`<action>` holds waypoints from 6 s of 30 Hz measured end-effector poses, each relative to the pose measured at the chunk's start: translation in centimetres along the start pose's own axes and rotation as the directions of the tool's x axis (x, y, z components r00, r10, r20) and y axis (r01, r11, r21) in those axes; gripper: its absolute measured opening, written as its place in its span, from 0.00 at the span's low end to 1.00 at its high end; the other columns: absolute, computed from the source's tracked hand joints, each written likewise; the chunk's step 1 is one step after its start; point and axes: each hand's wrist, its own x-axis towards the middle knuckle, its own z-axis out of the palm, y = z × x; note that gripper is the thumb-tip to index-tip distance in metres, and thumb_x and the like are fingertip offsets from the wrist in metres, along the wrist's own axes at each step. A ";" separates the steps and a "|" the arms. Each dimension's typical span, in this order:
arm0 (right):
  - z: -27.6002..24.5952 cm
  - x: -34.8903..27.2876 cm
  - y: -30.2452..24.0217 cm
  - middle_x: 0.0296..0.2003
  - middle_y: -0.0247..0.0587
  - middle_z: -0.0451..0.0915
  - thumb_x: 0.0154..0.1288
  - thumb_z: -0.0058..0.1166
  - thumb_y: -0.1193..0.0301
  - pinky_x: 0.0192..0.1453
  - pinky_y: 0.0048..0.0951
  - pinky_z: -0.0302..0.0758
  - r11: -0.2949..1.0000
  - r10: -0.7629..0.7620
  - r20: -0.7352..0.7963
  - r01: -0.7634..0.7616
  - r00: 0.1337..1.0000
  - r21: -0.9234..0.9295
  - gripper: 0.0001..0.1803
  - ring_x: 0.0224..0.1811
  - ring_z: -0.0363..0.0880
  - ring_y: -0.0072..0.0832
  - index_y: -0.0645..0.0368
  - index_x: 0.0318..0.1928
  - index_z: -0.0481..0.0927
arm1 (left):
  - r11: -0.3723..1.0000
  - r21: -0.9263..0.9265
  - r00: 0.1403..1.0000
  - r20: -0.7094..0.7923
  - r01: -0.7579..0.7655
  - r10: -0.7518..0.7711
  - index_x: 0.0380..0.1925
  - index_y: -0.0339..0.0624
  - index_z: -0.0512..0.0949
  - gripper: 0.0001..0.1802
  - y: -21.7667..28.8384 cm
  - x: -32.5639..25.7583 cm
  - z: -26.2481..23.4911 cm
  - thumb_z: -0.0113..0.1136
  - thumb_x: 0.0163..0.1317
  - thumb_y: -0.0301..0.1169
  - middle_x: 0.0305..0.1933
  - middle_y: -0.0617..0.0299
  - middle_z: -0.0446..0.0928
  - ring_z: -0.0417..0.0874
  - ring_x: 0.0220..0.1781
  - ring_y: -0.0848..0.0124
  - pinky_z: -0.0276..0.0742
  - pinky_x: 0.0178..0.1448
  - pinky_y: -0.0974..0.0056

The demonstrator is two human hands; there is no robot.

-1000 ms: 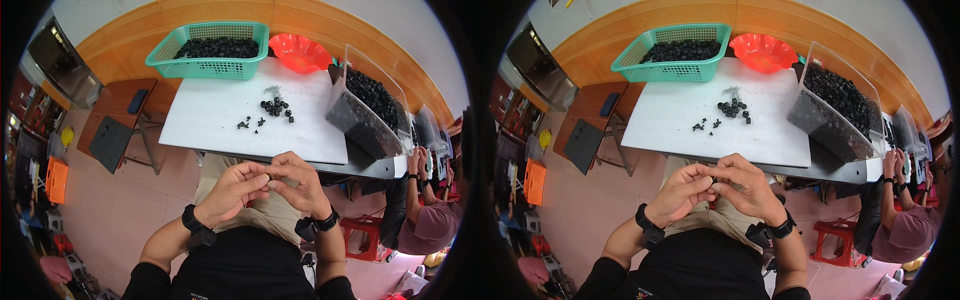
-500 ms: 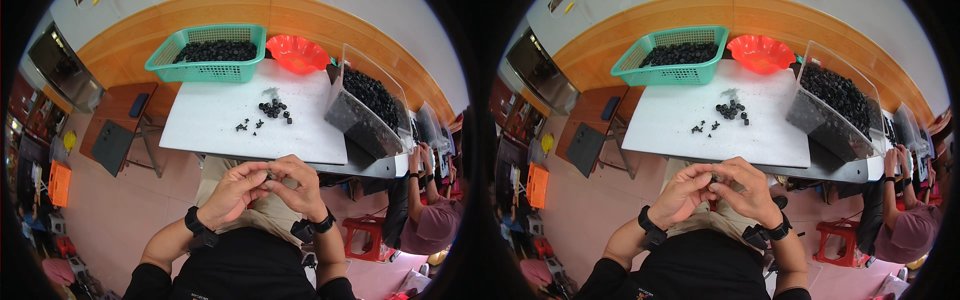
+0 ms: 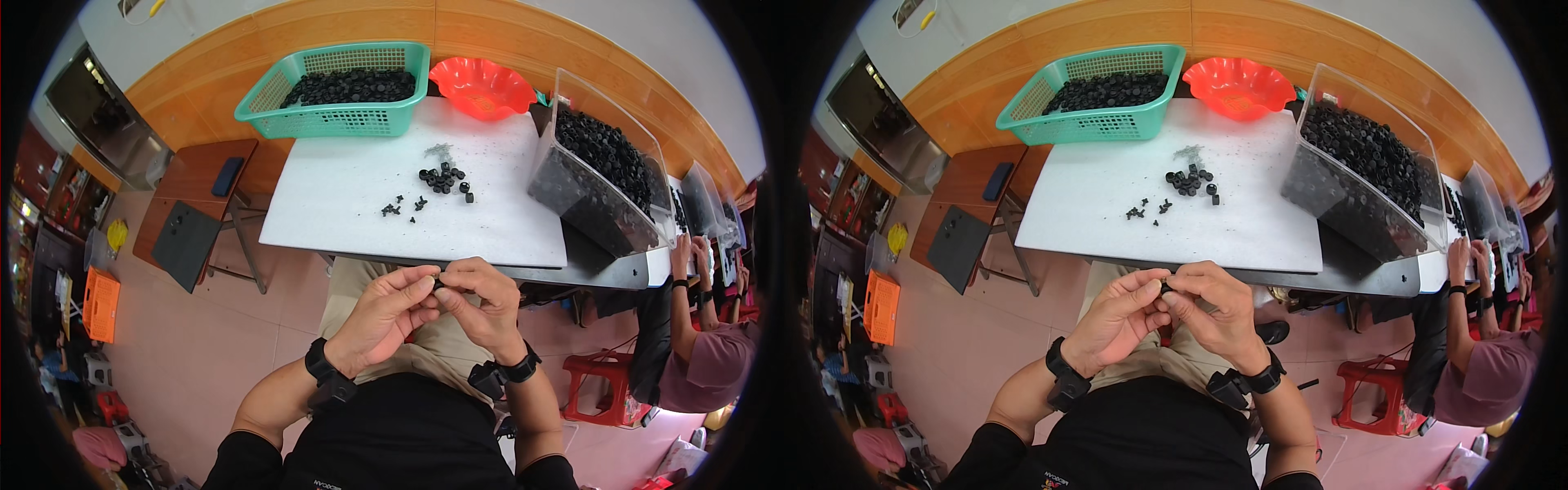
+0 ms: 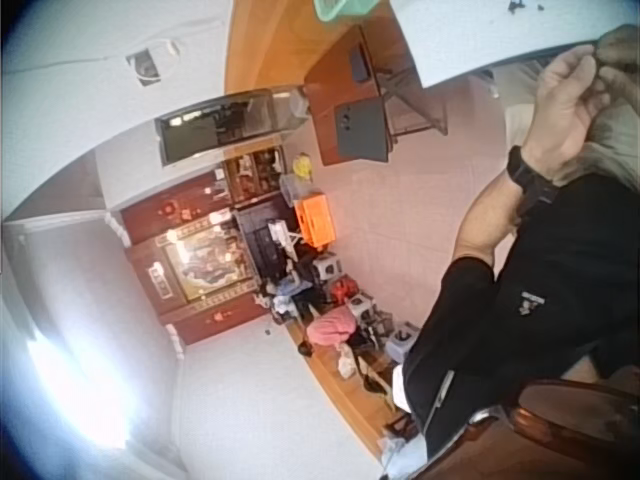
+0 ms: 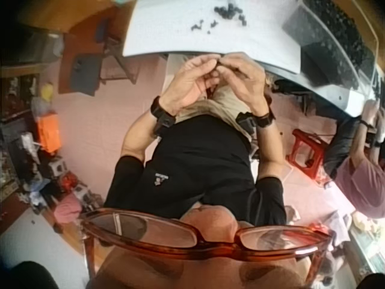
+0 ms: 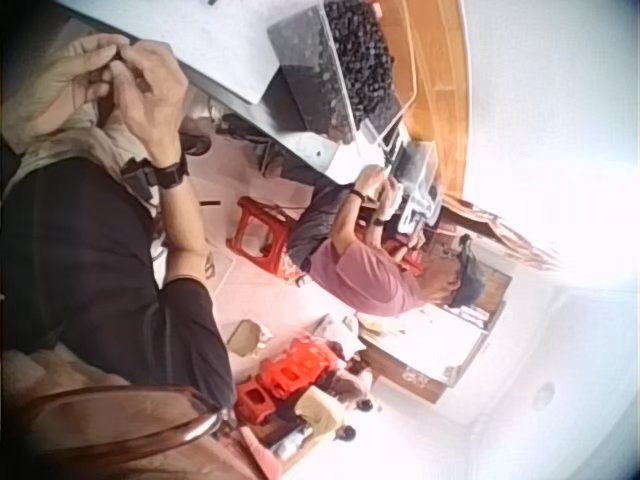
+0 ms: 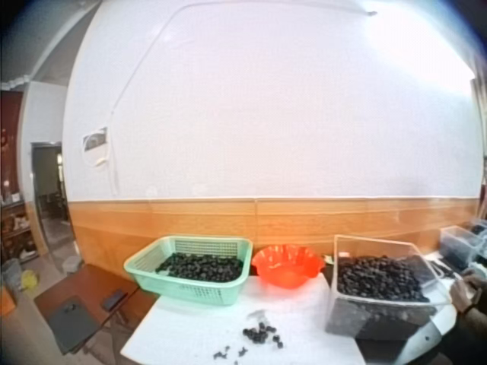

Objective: Assembling small black plastic components by hand on a white work table.

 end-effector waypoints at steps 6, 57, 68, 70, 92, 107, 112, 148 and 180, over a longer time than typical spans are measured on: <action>0.2 -0.5 0.1 0.41 0.44 0.82 0.59 0.67 0.82 0.35 0.23 0.79 0.997 -0.028 -0.034 0.026 0.999 -0.071 0.15 0.34 0.82 0.23 0.64 0.47 0.84 | 0.999 -0.002 0.999 0.001 -0.041 0.041 0.52 0.39 0.79 0.12 -0.4 0.1 -0.1 0.59 0.71 0.28 0.45 0.62 0.82 0.83 0.44 0.76 0.83 0.51 0.69; -5.8 -3.0 1.8 0.45 0.46 0.77 0.68 0.60 0.79 0.46 0.26 0.82 0.999 0.031 -0.399 -0.037 0.916 -0.009 0.10 0.40 0.82 0.25 0.72 0.46 0.79 | -0.536 0.791 0.713 0.556 -0.295 0.427 0.39 0.38 0.82 0.07 1.1 14.5 2.9 0.61 0.61 0.27 0.42 0.54 0.80 0.83 0.44 0.54 0.81 0.48 0.54; -5.3 -2.4 1.9 0.43 0.47 0.79 0.66 0.61 0.81 0.44 0.23 0.82 0.999 0.045 -0.408 -0.036 0.912 0.030 0.09 0.39 0.82 0.26 0.71 0.46 0.80 | 0.283 0.821 0.811 0.322 -0.496 0.488 0.39 0.35 0.85 0.08 1.8 9.7 3.0 0.70 0.59 0.22 0.44 0.60 0.83 0.83 0.40 0.76 0.80 0.43 0.70; -5.1 -2.3 1.9 0.45 0.48 0.78 0.67 0.60 0.80 0.46 0.26 0.83 0.999 0.046 -0.381 -0.037 0.923 0.030 0.10 0.40 0.82 0.26 0.71 0.46 0.79 | 0.429 0.774 0.854 0.263 -0.465 0.449 0.41 0.36 0.86 0.10 1.8 9.0 2.7 0.70 0.59 0.22 0.45 0.62 0.84 0.82 0.40 0.77 0.80 0.46 0.71; -3.2 -0.8 1.7 0.42 0.48 0.81 0.63 0.64 0.81 0.41 0.23 0.81 1.000 -0.010 -0.288 0.004 0.957 -0.020 0.12 0.37 0.81 0.23 0.69 0.47 0.81 | 0.904 0.342 0.965 0.148 -0.257 0.218 0.51 0.30 0.80 0.15 1.3 5.6 1.0 0.65 0.64 0.21 0.46 0.53 0.84 0.86 0.45 0.69 0.85 0.54 0.66; -2.8 -0.1 0.8 0.41 0.47 0.80 0.62 0.64 0.81 0.38 0.21 0.77 0.986 -0.070 -0.198 0.037 0.978 -0.164 0.11 0.34 0.78 0.22 0.69 0.45 0.82 | 0.957 0.225 0.977 0.153 -0.184 0.152 0.48 0.38 0.82 0.12 1.3 4.9 1.0 0.63 0.64 0.19 0.50 0.52 0.83 0.87 0.48 0.67 0.87 0.54 0.63; -2.6 0.2 0.3 0.40 0.46 0.81 0.61 0.66 0.80 0.37 0.21 0.76 0.977 -0.101 -0.186 0.062 0.977 -0.203 0.12 0.33 0.78 0.22 0.67 0.45 0.82 | 0.970 0.183 0.980 0.151 -0.159 0.132 0.46 0.38 0.82 0.11 1.4 4.7 0.8 0.63 0.64 0.18 0.48 0.51 0.84 0.87 0.46 0.68 0.88 0.52 0.65; -2.2 1.6 -0.7 0.38 0.45 0.82 0.57 0.67 0.83 0.33 0.25 0.80 0.956 -0.150 -0.044 0.133 0.988 -0.261 0.15 0.32 0.84 0.29 0.65 0.46 0.83 | 0.975 0.184 0.982 0.167 -0.123 0.092 0.52 0.34 0.80 0.13 1.7 3.7 0.4 0.60 0.68 0.20 0.48 0.54 0.83 0.86 0.47 0.69 0.87 0.55 0.66; -2.4 0.8 -0.2 0.36 0.44 0.83 0.55 0.68 0.84 0.30 0.22 0.76 0.971 -0.131 -0.067 0.115 0.989 -0.209 0.16 0.30 0.80 0.26 0.62 0.46 0.85 | 0.970 0.215 0.992 0.081 -0.113 0.098 0.49 0.31 0.81 0.11 0.7 2.9 1.3 0.61 0.69 0.23 0.46 0.53 0.84 0.87 0.45 0.71 0.86 0.52 0.69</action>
